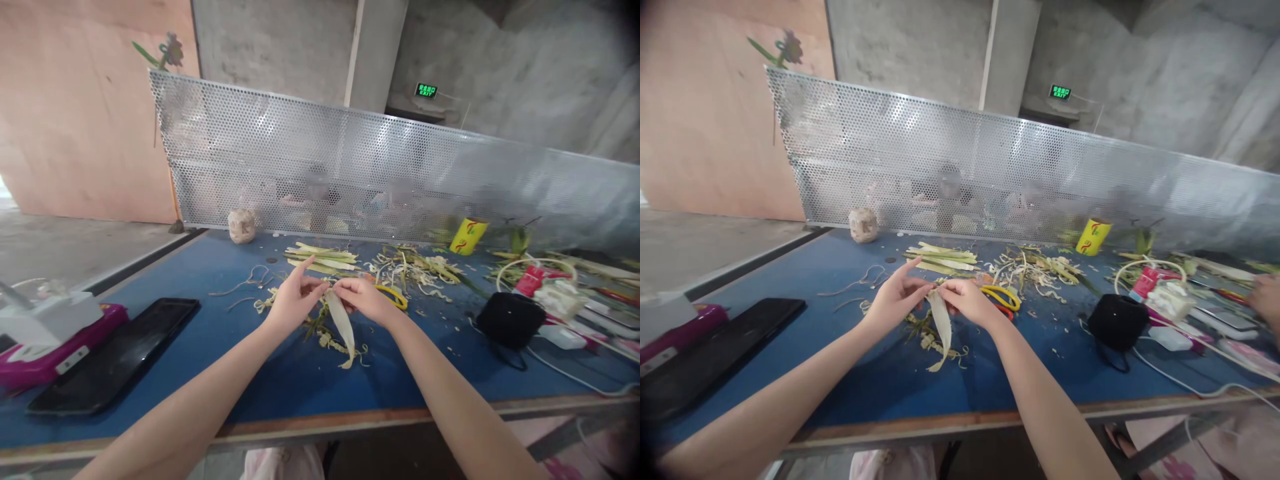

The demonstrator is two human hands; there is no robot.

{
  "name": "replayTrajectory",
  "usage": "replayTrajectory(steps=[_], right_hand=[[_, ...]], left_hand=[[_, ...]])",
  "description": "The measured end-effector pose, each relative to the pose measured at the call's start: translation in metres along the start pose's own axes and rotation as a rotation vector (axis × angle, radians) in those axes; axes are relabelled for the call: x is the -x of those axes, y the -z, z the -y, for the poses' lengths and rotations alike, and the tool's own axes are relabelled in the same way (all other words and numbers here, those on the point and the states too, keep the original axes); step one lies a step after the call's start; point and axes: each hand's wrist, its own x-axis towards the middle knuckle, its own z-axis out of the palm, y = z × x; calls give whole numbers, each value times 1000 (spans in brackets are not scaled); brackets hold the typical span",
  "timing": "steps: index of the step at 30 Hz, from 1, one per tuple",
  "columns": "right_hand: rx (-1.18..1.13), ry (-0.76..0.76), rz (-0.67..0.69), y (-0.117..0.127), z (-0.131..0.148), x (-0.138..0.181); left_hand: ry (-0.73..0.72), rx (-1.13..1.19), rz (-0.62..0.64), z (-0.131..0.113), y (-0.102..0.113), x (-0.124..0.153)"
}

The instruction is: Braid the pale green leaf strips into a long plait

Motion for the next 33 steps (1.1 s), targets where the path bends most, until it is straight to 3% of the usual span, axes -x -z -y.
replayTrajectory(steps=[7,33], right_hand=[[11,0,-2,0,1,0],[126,21,37,-2,5,2]], left_hand=[[52,57,36,-1,1,0],[-80,-77,27,5,2,-1]])
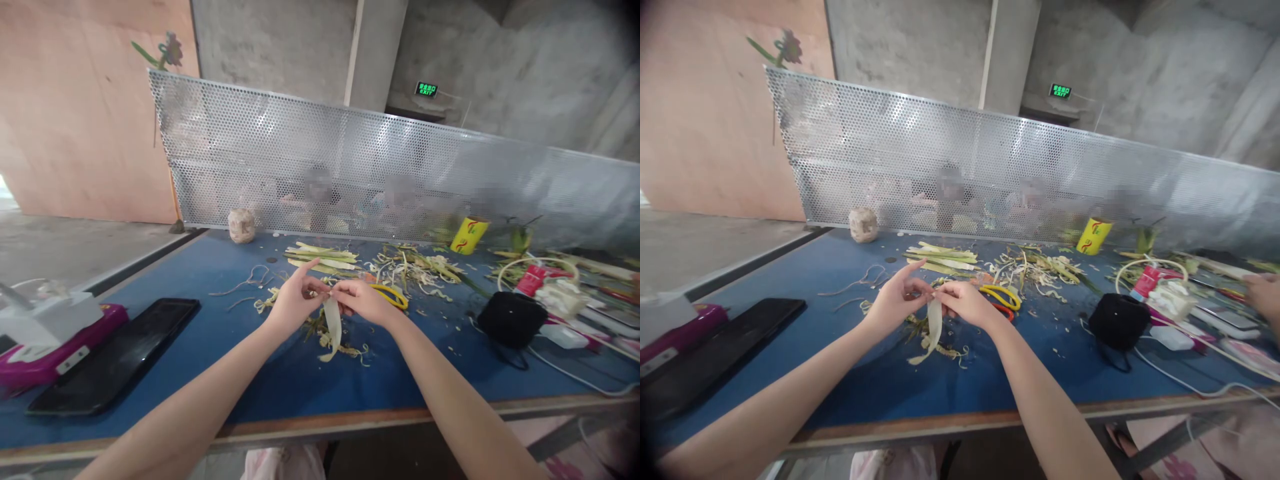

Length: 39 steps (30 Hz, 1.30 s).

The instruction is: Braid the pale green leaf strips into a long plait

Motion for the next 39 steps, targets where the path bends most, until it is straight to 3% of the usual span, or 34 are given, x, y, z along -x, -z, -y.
replayTrajectory(steps=[17,28,39], right_hand=[[-129,-56,14,1,-4,-1],[-110,-54,13,-1,-8,-2],[-105,9,-11,0,-4,0]], left_hand=[[124,213,18,1,-1,-2],[27,122,15,4,-1,-2],[150,188,19,-3,-2,0]])
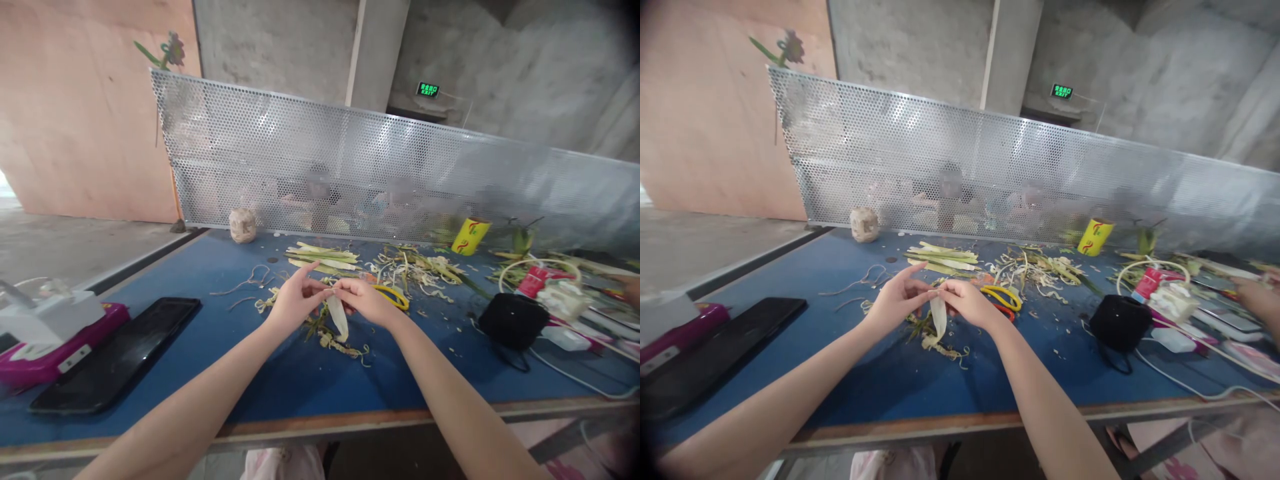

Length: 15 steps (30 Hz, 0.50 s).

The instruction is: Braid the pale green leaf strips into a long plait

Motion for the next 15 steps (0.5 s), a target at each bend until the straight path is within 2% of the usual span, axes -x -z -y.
replayTrajectory(steps=[8,15], right_hand=[[34,0,7,0,3,-1],[31,7,-3,0,3,0]], left_hand=[[-65,47,-13,2,0,-3],[-12,40,-35,-3,0,-1]])
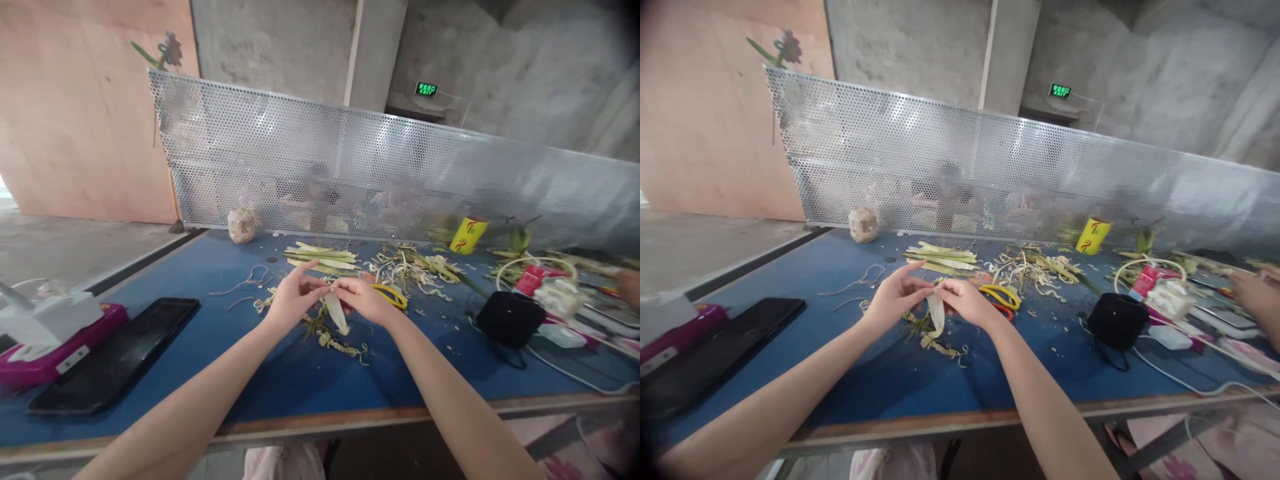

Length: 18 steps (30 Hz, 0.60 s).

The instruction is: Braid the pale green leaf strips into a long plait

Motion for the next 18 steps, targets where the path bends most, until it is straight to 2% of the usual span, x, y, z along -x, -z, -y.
replayTrajectory(steps=[7,11,18], right_hand=[[-35,7,-18,-2,0,-1],[-46,8,-33,-3,-1,-1],[46,22,-21,-2,-2,-2]], left_hand=[[-42,-46,3,4,1,-1],[19,-46,3,2,0,-1],[-38,-48,-6,4,0,-2]])
